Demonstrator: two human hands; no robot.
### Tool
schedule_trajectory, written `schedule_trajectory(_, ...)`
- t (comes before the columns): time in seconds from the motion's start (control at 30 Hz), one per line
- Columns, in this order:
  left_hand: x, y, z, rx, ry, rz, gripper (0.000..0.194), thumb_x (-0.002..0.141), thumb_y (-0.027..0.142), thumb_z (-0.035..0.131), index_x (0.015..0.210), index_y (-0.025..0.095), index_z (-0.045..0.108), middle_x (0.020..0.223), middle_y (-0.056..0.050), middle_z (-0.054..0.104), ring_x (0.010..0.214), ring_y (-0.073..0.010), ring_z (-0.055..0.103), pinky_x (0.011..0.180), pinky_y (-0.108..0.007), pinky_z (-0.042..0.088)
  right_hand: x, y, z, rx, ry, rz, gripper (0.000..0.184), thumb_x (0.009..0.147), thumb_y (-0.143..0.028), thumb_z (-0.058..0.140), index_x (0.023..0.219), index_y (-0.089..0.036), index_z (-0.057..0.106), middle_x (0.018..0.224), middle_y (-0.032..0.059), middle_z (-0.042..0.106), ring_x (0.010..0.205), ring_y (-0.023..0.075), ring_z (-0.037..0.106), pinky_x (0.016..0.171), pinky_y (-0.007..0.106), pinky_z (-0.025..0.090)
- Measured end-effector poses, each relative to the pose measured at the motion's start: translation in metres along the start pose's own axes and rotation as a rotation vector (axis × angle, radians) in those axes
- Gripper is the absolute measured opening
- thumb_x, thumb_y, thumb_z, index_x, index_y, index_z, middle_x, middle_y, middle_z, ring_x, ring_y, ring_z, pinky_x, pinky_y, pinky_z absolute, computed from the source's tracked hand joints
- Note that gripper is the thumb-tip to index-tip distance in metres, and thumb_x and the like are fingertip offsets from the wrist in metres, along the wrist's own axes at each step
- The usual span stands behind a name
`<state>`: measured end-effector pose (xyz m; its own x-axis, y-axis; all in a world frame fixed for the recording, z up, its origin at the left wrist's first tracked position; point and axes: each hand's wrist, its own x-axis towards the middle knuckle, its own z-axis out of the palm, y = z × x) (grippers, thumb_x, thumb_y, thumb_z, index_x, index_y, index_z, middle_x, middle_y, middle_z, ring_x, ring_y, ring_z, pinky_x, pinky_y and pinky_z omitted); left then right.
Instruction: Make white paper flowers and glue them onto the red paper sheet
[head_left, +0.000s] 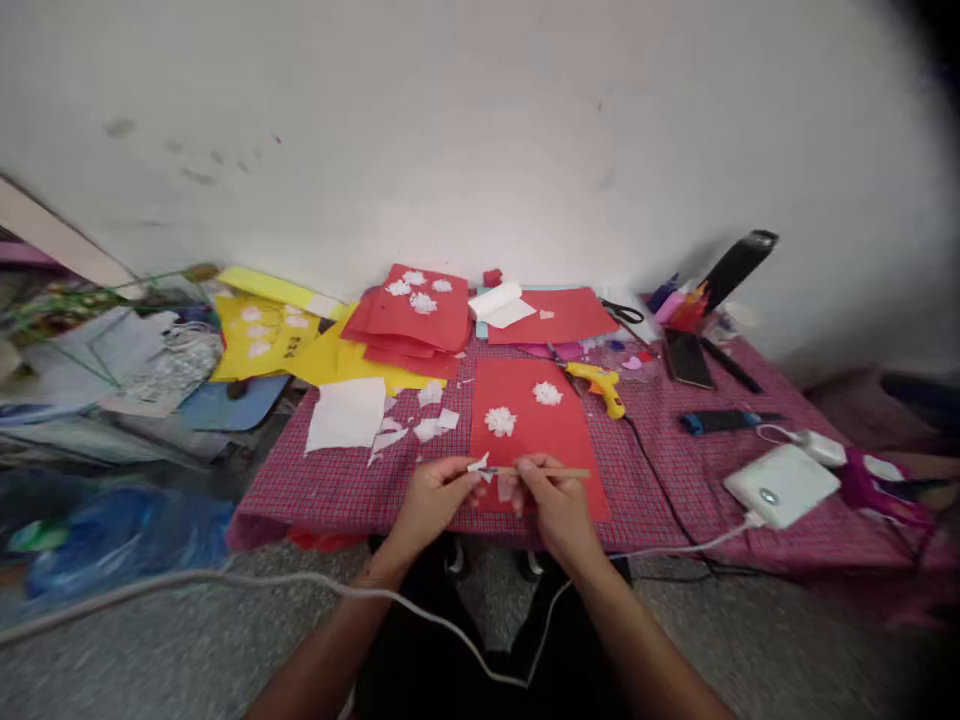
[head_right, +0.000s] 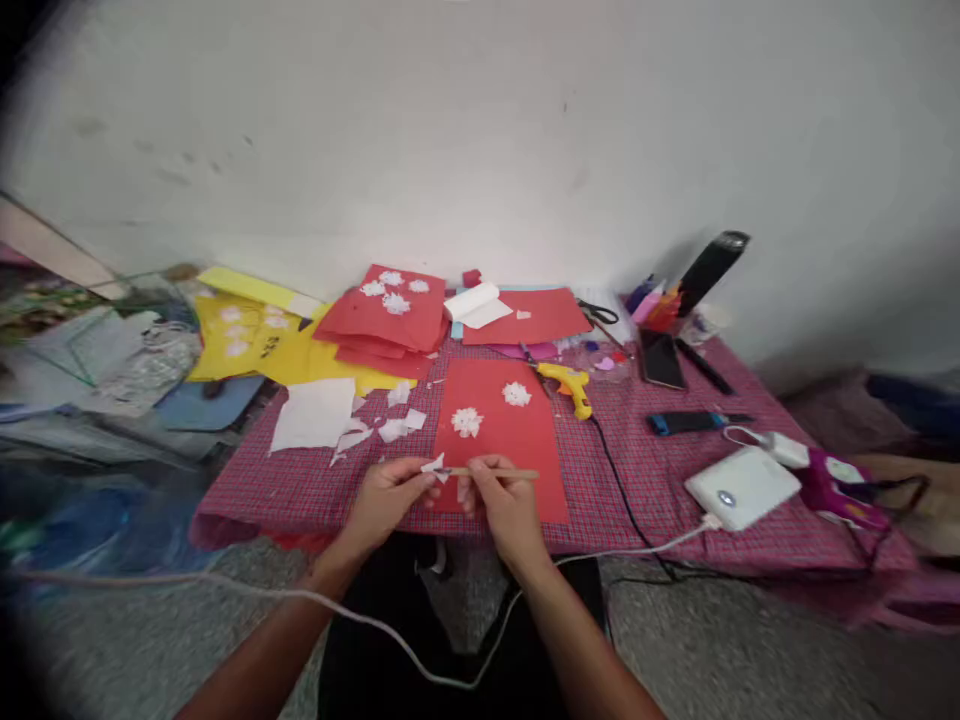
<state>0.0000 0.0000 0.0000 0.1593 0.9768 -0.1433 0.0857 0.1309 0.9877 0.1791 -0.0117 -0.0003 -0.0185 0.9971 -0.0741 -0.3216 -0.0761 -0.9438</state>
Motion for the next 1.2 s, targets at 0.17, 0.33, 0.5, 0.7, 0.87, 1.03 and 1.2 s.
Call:
schedule_trajectory(0.17,-0.004,0.004,0.003,0.039,-0.02,0.018,0.023,0.085,0.028,0.063,0.102,0.017,0.074,0.078,-0.002,0.073,0.065,-0.0137,0.066,0.064,-0.024,0.055,-0.005,0.0,-0.001,0.002,0.002,-0.001,0.023,0.093,-0.038,0.064,0.083,-0.017,0.064,0.068,0.0012,0.067,0.049,0.0111,0.057,0.048,0.022,0.046)
schedule_trajectory(0.33,-0.006,0.003,0.004,0.066,-0.06,0.023,0.025,0.085,0.028,0.063,0.106,0.017,0.073,0.08,-0.003,0.075,0.066,-0.0145,0.068,0.065,-0.026,0.056,-0.005,0.001,-0.001,0.075,0.006,0.022,0.02,0.09,-0.037,0.067,0.085,-0.017,0.065,0.069,0.0001,0.067,0.045,0.0098,0.056,0.043,0.02,0.045)
schedule_trajectory(0.5,-0.008,0.005,0.003,0.167,-0.122,0.078,0.025,0.09,0.031,0.059,0.107,0.02,0.073,0.089,-0.003,0.076,0.071,-0.0149,0.069,0.068,-0.026,0.056,-0.008,-0.002,-0.005,0.219,-0.071,0.158,0.021,0.086,-0.036,0.072,0.086,-0.016,0.068,0.075,0.0019,0.07,0.046,0.0096,0.058,0.043,0.021,0.048)
schedule_trajectory(0.7,-0.013,0.012,-0.001,0.432,-0.126,0.253,0.022,0.094,0.031,0.056,0.106,0.022,0.073,0.096,-0.002,0.076,0.085,-0.0167,0.07,0.079,-0.028,0.054,-0.015,-0.001,-0.008,0.043,-0.023,0.074,0.023,0.088,-0.038,0.07,0.089,-0.016,0.074,0.076,0.0032,0.071,0.046,0.0099,0.06,0.044,0.021,0.047)
schedule_trajectory(0.87,-0.02,0.014,0.005,0.652,-0.171,0.429,0.023,0.095,0.023,0.053,0.112,0.022,0.069,0.104,-0.003,0.075,0.093,-0.0175,0.069,0.085,-0.03,0.053,-0.02,0.002,-0.003,-0.015,0.102,-0.009,0.028,0.088,-0.039,0.069,0.074,-0.015,0.069,0.063,0.0003,0.065,0.04,0.0073,0.054,0.04,0.018,0.041)
schedule_trajectory(1.03,-0.022,0.008,0.012,0.832,-0.174,0.578,0.027,0.098,0.018,0.044,0.119,0.017,0.062,0.11,-0.009,0.072,0.101,-0.0205,0.067,0.091,-0.035,0.053,-0.026,0.005,0.0,0.173,0.112,0.035,0.021,0.088,-0.039,0.069,0.092,-0.018,0.069,0.062,-0.0019,0.065,0.039,0.0078,0.053,0.038,0.018,0.039)
schedule_trajectory(1.2,-0.02,0.011,0.013,0.861,-0.213,0.522,0.025,0.1,0.017,0.039,0.109,0.016,0.062,0.104,-0.008,0.071,0.098,-0.0199,0.066,0.09,-0.035,0.052,-0.031,0.0,-0.011,0.09,0.022,-0.012,0.017,0.087,-0.035,0.07,0.092,-0.019,0.072,0.073,0.0007,0.069,0.047,0.0086,0.058,0.046,0.02,0.044)
